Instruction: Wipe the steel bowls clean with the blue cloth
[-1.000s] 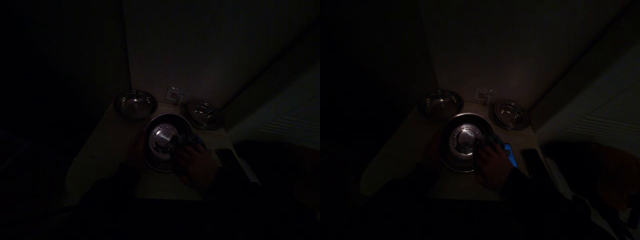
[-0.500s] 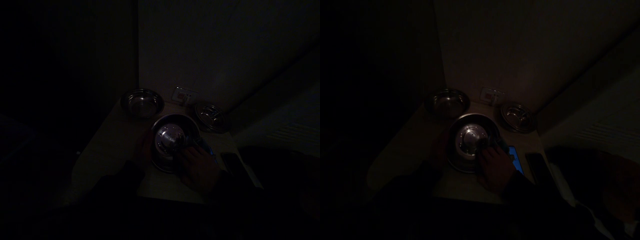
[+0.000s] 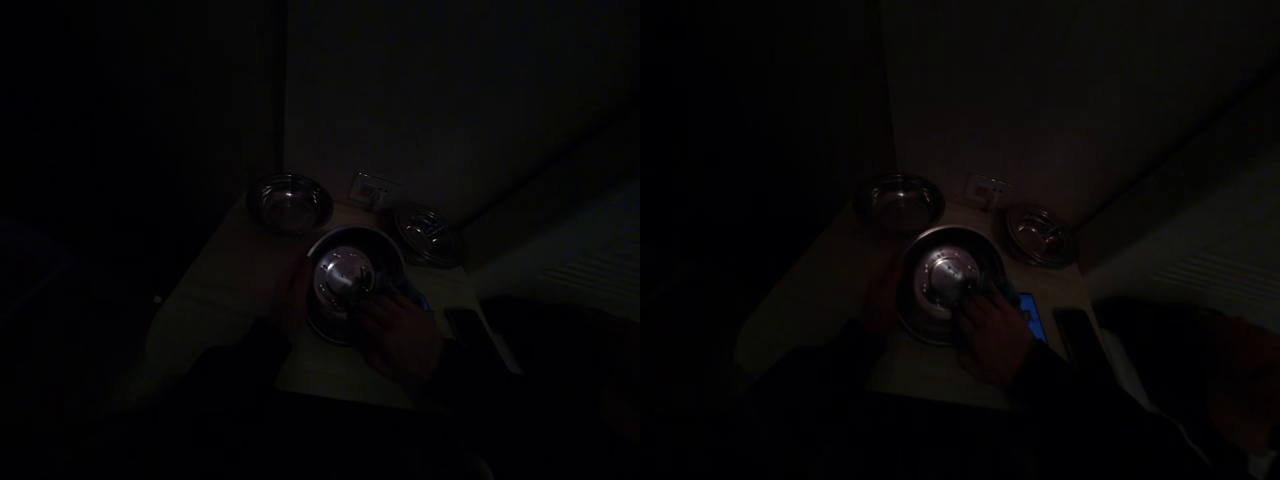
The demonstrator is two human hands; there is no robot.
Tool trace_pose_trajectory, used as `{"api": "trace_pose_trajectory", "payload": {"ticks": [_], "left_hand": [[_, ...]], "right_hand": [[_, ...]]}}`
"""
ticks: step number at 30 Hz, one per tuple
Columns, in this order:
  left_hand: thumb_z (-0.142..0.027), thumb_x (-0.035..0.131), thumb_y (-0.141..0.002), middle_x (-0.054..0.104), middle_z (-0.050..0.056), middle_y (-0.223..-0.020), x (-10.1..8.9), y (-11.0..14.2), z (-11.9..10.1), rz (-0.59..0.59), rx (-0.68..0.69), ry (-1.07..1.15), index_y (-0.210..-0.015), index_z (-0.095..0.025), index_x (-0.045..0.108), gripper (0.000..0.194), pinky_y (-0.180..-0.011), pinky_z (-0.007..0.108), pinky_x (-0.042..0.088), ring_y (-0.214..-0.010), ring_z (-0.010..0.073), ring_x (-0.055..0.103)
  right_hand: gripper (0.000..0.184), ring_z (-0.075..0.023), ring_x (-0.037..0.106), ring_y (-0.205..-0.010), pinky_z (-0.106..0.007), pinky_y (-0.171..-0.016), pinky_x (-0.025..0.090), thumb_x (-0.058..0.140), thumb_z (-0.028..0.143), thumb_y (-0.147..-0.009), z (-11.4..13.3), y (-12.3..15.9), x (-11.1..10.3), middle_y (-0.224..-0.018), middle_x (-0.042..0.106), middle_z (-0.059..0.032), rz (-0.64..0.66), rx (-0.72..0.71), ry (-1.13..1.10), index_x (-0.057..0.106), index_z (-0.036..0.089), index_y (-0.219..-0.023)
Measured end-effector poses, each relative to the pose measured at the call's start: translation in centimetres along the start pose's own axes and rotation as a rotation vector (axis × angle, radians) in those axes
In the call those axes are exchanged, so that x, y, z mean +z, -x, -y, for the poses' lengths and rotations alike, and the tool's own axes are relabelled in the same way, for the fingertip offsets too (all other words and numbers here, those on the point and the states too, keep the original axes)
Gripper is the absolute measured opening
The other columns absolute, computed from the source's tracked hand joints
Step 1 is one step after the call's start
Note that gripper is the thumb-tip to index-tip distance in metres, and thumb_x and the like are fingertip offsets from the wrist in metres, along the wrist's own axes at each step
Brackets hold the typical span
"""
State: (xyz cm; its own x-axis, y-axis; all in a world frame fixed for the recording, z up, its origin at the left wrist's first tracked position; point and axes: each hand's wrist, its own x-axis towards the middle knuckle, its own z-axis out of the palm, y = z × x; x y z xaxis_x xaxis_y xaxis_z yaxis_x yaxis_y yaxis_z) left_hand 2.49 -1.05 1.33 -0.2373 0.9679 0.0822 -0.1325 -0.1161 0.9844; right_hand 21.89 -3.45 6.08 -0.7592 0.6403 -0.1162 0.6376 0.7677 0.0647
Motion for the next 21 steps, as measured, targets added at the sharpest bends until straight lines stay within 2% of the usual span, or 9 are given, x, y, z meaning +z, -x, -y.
{"api": "trace_pose_trajectory", "payload": {"ticks": [5,9,13,21], "left_hand": [[-0.045,0.044,-0.09,0.069,0.002,-0.111,0.0,0.1,-0.1,-0.014,-0.009,-0.013,-0.106,-0.02,0.066,0.038,-0.092,0.031,0.049,-0.106,0.0203,0.062],[-0.045,0.042,-0.09,0.069,0.002,-0.111,-0.1,0.2,0.0,0.019,-0.015,-0.018,-0.109,-0.018,0.065,0.04,-0.093,0.03,0.048,-0.107,0.0212,0.061],[-0.046,0.043,-0.089,0.069,0.005,-0.11,-0.1,0.0,0.3,-0.022,-0.001,-0.045,-0.108,-0.019,0.066,0.04,-0.093,0.032,0.048,-0.105,0.0219,0.062],[-0.044,0.041,-0.091,0.067,0.006,-0.116,-0.2,0.1,0.1,-0.029,0.019,-0.044,-0.112,-0.016,0.064,0.042,-0.095,0.032,0.046,-0.111,0.0214,0.059]], "right_hand": [[0.048,-0.0308,0.05,-0.112,-0.048,-0.096,0.033,0.059,0.037,-0.081,0.1,0.0,0.0,-0.125,0.058,-0.0139,0.007,0.021,0.014,0.059,0.013,-0.122],[0.048,-0.0305,0.049,-0.112,-0.049,-0.094,0.032,0.057,0.038,-0.082,0.3,-0.4,0.1,-0.127,0.057,-0.0133,0.024,0.027,0.011,0.058,0.015,-0.123],[0.045,-0.0309,0.047,-0.114,-0.048,-0.092,0.032,0.055,0.04,-0.083,0.4,-0.8,0.3,-0.128,0.056,-0.0119,0.017,0.021,0.018,0.058,0.017,-0.122],[0.048,-0.0304,0.047,-0.111,-0.048,-0.092,0.031,0.055,0.041,-0.083,0.3,-1.3,0.3,-0.129,0.055,-0.012,0.026,0.02,0.03,0.057,0.018,-0.125]]}}
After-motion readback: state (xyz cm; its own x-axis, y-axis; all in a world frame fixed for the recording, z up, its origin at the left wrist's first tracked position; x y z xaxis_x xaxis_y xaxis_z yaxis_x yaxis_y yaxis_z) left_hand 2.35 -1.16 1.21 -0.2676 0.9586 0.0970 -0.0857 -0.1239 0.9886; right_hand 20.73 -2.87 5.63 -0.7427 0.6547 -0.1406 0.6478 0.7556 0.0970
